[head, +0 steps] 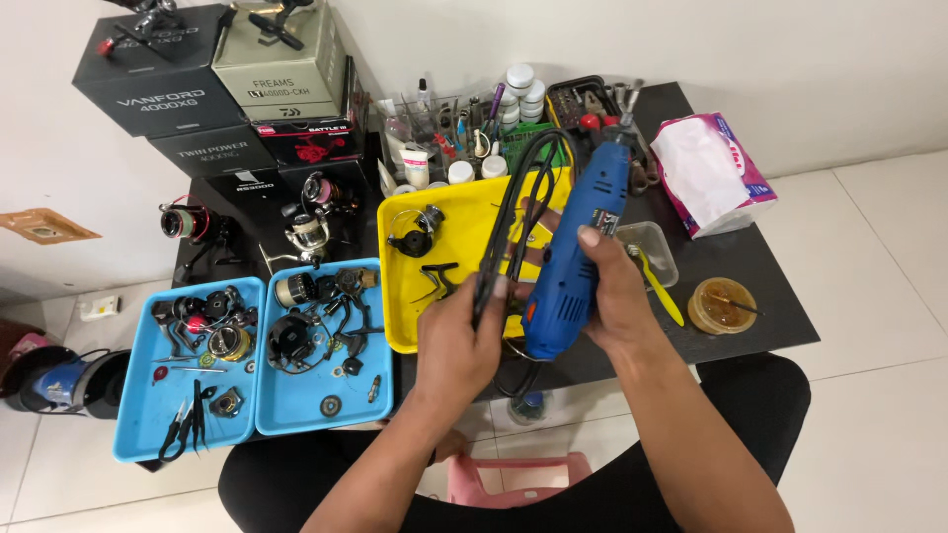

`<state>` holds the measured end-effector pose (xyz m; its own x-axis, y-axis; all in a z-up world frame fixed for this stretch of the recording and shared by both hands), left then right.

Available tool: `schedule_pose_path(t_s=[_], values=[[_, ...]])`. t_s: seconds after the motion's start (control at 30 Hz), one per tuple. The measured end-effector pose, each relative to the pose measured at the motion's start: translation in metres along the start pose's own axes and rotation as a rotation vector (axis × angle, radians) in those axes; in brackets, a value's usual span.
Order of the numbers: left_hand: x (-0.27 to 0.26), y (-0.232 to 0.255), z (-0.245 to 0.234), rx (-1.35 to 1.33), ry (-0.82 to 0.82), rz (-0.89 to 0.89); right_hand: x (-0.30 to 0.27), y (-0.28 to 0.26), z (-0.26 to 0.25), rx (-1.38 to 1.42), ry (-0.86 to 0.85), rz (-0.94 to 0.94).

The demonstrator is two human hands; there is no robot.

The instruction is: The person uses pliers to hold a fishing reel component, plugs a rotary tool into a wall outlet, and then uses the rotary tool to grind or polish the small metal part.

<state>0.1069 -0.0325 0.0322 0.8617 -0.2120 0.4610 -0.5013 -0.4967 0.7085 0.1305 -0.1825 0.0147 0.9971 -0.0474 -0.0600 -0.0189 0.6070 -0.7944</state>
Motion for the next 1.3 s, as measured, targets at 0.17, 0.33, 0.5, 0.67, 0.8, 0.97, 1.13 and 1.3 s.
schedule_pose_path(t_s=[0.17, 0.33, 0.5, 0.67, 0.8, 0.97, 1.13, 1.3], values=[[-0.005, -0.037, 0.006, -0.437, 0.043, -0.314, 0.004, -0.008, 0.006, 0.082, 0.014, 0.128], [-0.004, -0.024, 0.008, -0.409, -0.152, -0.261, 0.026, 0.007, -0.020, 0.087, -0.263, 0.027], [-0.008, -0.003, 0.001, -0.469, -0.326, -0.107, 0.032, 0.010, -0.035, 0.138, -0.232, 0.036], [-0.015, -0.025, 0.006, -0.100, -0.400, -0.222, 0.028, 0.018, -0.044, 0.324, -0.074, 0.004], [-0.024, -0.042, 0.005, 0.009, -0.238, -0.132, 0.023, 0.042, -0.086, 0.293, 0.067, 0.146], [-0.036, -0.072, -0.032, 0.170, 0.307, -0.146, 0.007, 0.031, -0.066, 0.378, -0.301, 0.016], [-0.023, -0.050, -0.005, 0.120, 0.183, -0.205, -0.020, 0.008, -0.068, 0.527, -0.437, 0.068], [-0.013, -0.016, 0.008, 0.166, 0.059, -0.293, -0.034, 0.001, -0.070, 0.517, -0.492, 0.070]])
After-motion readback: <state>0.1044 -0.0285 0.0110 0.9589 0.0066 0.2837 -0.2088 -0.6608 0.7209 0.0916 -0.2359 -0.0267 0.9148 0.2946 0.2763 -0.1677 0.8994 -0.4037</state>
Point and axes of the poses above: each hand's wrist, its own x-axis towards the middle knuckle, its own z-axis out of the palm, y = z × x, the point moved 10 cm from there along x, towards the middle knuckle, and after that the axes turned 4 degrees about -y, right-handed, at the moved point
